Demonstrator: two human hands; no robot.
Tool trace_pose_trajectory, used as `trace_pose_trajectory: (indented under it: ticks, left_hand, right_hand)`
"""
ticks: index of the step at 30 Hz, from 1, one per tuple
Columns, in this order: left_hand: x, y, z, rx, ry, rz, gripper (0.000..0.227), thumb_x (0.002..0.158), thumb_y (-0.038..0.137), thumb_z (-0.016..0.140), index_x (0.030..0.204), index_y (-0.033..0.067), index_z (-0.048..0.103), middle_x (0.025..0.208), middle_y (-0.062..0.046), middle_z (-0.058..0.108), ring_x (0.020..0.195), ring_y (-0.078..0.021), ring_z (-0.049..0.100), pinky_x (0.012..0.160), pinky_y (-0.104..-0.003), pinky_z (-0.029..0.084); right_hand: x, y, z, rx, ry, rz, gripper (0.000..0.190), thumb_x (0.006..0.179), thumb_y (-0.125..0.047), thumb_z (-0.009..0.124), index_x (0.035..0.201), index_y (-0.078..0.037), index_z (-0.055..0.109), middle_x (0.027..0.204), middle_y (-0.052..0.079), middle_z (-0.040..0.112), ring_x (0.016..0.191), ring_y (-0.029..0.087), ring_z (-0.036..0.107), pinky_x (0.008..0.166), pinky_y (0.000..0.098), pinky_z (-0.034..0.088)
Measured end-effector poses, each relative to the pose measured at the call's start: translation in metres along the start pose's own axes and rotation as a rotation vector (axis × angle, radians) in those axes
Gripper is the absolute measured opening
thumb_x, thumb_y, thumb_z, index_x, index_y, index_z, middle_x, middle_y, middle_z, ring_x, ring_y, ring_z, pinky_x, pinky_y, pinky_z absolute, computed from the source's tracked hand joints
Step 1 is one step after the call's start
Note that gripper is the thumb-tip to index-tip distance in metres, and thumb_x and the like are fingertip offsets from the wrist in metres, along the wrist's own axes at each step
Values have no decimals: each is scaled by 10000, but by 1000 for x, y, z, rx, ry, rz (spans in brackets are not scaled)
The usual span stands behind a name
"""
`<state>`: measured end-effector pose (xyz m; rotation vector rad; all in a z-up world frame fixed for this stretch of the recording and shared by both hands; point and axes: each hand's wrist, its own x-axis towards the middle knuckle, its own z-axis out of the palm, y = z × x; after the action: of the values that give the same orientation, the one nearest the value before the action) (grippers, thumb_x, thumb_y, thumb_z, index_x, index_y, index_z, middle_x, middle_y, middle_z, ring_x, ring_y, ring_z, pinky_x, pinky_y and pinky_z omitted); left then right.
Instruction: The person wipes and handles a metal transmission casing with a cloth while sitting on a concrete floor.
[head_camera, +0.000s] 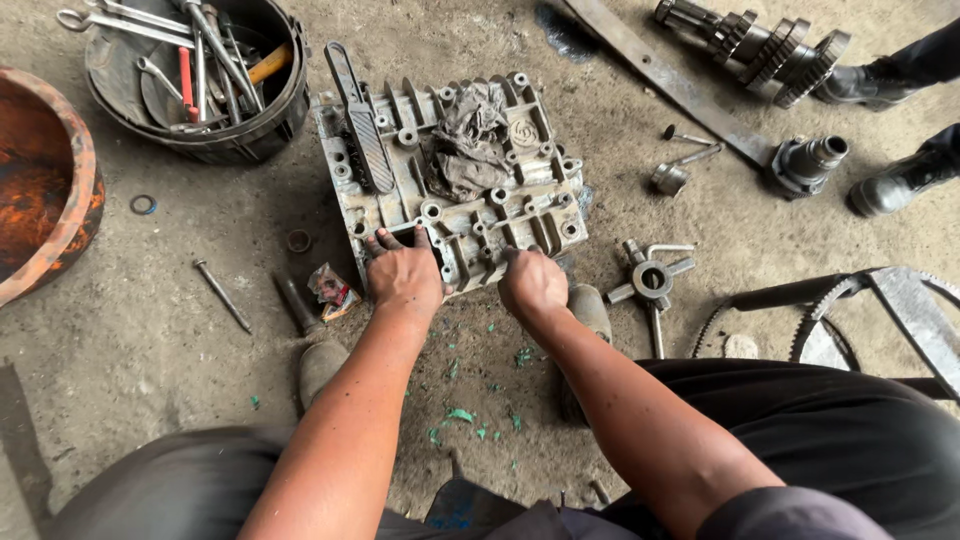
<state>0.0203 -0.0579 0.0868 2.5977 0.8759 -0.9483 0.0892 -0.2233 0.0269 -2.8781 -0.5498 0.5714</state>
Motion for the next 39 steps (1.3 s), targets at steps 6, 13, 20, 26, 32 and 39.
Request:
trace_pose_trajectory:
  ticks: [6, 13, 20, 26, 32, 39]
  left_hand:
    - [12, 1, 12, 21, 94, 19, 910, 1002, 456, 563, 1671, 188, 7, 1618, -428, 83, 944, -335, 764, 556, -341, 610]
    - [10, -1, 8, 79, 72, 26, 903, 1012, 451, 568, 1664, 166, 12, 1593, -455, 79, 984, -384, 704, 515, -318, 564]
    - [-4, 3, 2, -4, 57, -9, 811, 1046, 277, 525, 1662, 207, 3, 1619, -421, 71, 979, -337, 756, 579, -335, 625]
    - [3, 0, 5, 88, 88, 33, 1097, 870, 593, 717, 1645, 184, 58, 1603, -384, 86, 1474, -559, 203, 793, -426, 603]
    - [2, 1, 4, 135, 104, 31, 1034, 895, 557, 680, 1633, 180, 60, 1595, -377, 106, 1420, -581, 293, 720, -393, 639]
    - [17, -3, 22, 143, 134, 58, 793, 1077, 256, 483, 1700, 108, 16, 1084, -341, 693, 626, -256, 694, 609, -409, 610]
  right_hand:
    - [-21, 11, 10, -31, 67, -52, 527, 1014, -74, 373, 1431, -308, 593, 1407, 289, 525, 866, 306, 754, 668, 369, 646]
    - [-2, 33, 38, 33, -74, -61, 495, 1077, -236, 252, 1508, -244, 495, 1281, 252, 617, 676, 219, 744, 573, 308, 589]
    - [9, 27, 40, -63, 52, -129, 485, 1004, -159, 321, 1375, -177, 634, 1119, 233, 731, 729, 239, 747, 588, 368, 592]
    - [-4, 30, 37, -65, 118, -183, 448, 1040, -268, 354, 1209, -222, 766, 1072, 260, 753, 814, 304, 725, 735, 412, 602]
    - [-12, 43, 34, 68, 269, -372, 571, 885, -204, 368, 1367, -181, 672, 1075, 355, 634, 777, 422, 708, 837, 424, 580]
    - [21, 9, 19, 120, 191, -215, 410, 996, -169, 432, 1208, -236, 776, 1174, 265, 725, 918, 394, 702, 863, 472, 573]
